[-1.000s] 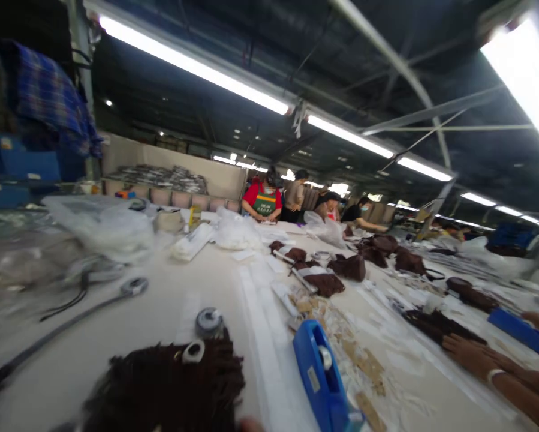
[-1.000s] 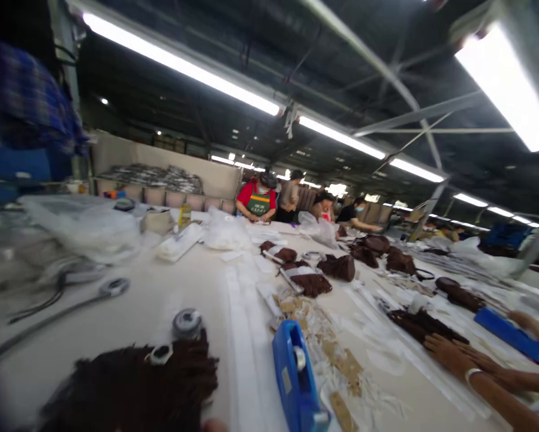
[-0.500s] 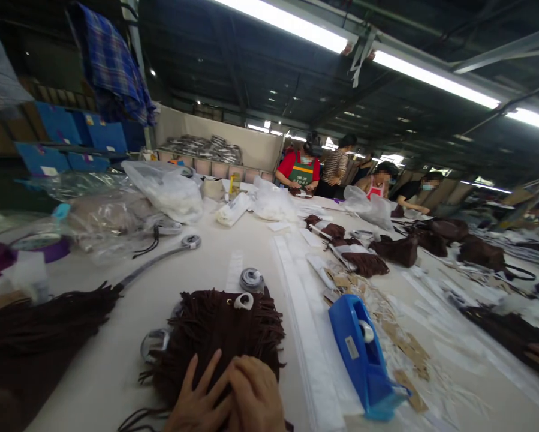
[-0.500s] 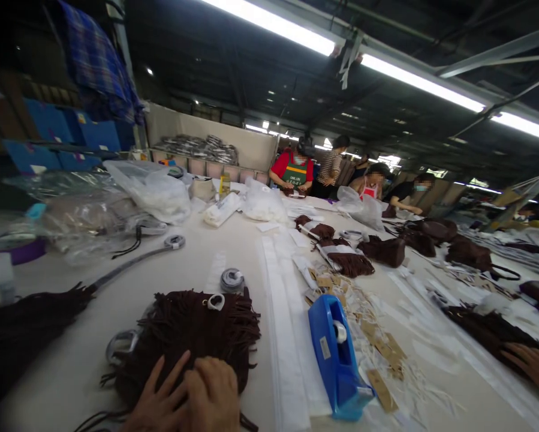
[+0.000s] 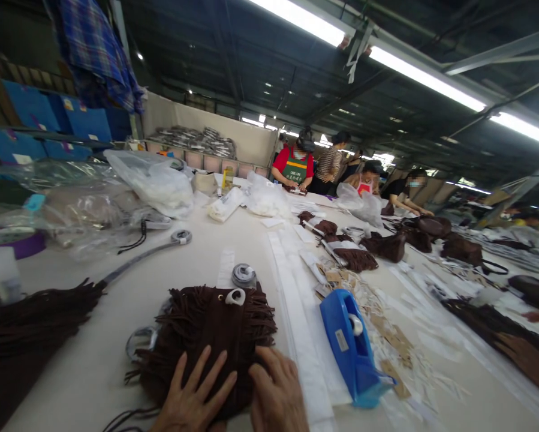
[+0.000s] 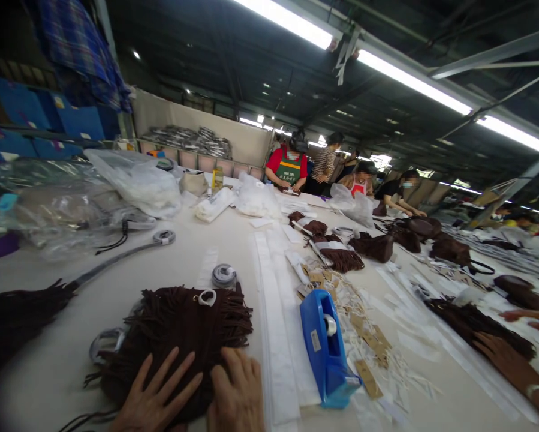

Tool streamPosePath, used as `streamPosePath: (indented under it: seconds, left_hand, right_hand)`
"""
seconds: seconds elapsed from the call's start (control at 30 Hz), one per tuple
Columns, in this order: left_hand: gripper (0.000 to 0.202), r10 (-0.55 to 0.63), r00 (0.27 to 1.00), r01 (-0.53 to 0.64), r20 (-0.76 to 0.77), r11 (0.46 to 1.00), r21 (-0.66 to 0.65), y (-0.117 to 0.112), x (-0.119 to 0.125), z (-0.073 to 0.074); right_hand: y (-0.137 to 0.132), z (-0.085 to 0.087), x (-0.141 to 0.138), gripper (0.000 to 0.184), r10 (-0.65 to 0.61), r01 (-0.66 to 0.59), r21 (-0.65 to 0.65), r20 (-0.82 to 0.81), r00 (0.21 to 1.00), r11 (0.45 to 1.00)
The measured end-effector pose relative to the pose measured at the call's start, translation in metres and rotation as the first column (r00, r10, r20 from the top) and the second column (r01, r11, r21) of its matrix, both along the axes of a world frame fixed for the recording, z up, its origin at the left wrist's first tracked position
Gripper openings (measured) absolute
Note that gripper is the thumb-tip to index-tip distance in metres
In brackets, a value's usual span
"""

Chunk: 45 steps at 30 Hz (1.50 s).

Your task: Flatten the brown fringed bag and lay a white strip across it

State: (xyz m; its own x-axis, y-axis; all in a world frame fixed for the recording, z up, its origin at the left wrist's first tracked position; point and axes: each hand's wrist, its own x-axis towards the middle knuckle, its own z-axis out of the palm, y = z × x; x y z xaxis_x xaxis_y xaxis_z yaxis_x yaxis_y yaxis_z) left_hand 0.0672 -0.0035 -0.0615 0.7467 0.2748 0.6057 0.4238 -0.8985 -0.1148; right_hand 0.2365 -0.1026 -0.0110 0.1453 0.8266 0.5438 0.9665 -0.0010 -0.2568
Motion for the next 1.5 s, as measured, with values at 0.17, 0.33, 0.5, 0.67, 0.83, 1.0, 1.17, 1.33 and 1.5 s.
streamPosePath:
  seconds: [0.17,0.33,0.5,0.67,0.83,1.0,1.17,1.33,1.5]
  left_hand:
    - [0.049,-0.001,0.999,0.005,-0.036,0.994,0.113,0.006,-0.002,-0.007]
    - [0.059,0.057,0.994,-0.051,-0.093,0.997,0.064,-0.002,-0.001,0.0]
    - [0.056,0.059,0.994,-0.056,-0.089,0.998,0.038,-0.003,-0.003,0.006]
    - [0.051,0.04,0.996,-0.03,-0.084,0.994,0.109,0.007,-0.003,0.007]
    - [0.047,0.031,0.996,-0.02,-0.082,0.991,0.134,0.011,-0.005,0.008]
    - [0.049,0.027,0.997,-0.021,-0.073,0.996,0.082,0.012,-0.005,0.0]
    - [0.052,0.046,0.999,-0.046,-0.003,0.999,0.026,0.009,-0.002,-0.005]
    - [0.054,0.035,0.999,-0.036,0.024,0.998,0.042,0.01,-0.001,-0.01]
    - [0.055,0.023,0.997,-0.027,0.07,0.998,0.057,0.011,0.0,-0.018]
  right_hand:
    - [0.02,-0.013,0.003,0.017,-0.098,0.101,-0.129,0.029,0.995,0.987]
    - [0.003,0.012,0.033,0.021,-0.24,0.238,-0.038,-0.079,0.968,0.971]
    - [0.01,0.068,0.036,0.023,-0.121,0.136,0.034,-0.286,0.951,0.99]
    - [0.005,0.038,0.027,0.033,-0.037,-0.066,-0.205,-0.461,0.887,0.977]
    - [0.0,0.001,0.025,0.037,0.033,-0.131,-0.133,-0.565,0.825,0.982]
    - [0.001,0.002,0.028,0.049,0.155,-0.274,-0.092,-0.638,0.754,0.957]
    - [0.007,-0.023,0.02,0.053,0.152,-0.162,0.028,-0.53,0.834,0.986]
    - [0.012,-0.038,0.018,0.04,0.143,-0.097,0.115,-0.515,0.845,0.989]
    - [0.017,-0.031,0.027,0.019,0.052,-0.067,0.001,-0.637,0.769,0.998]
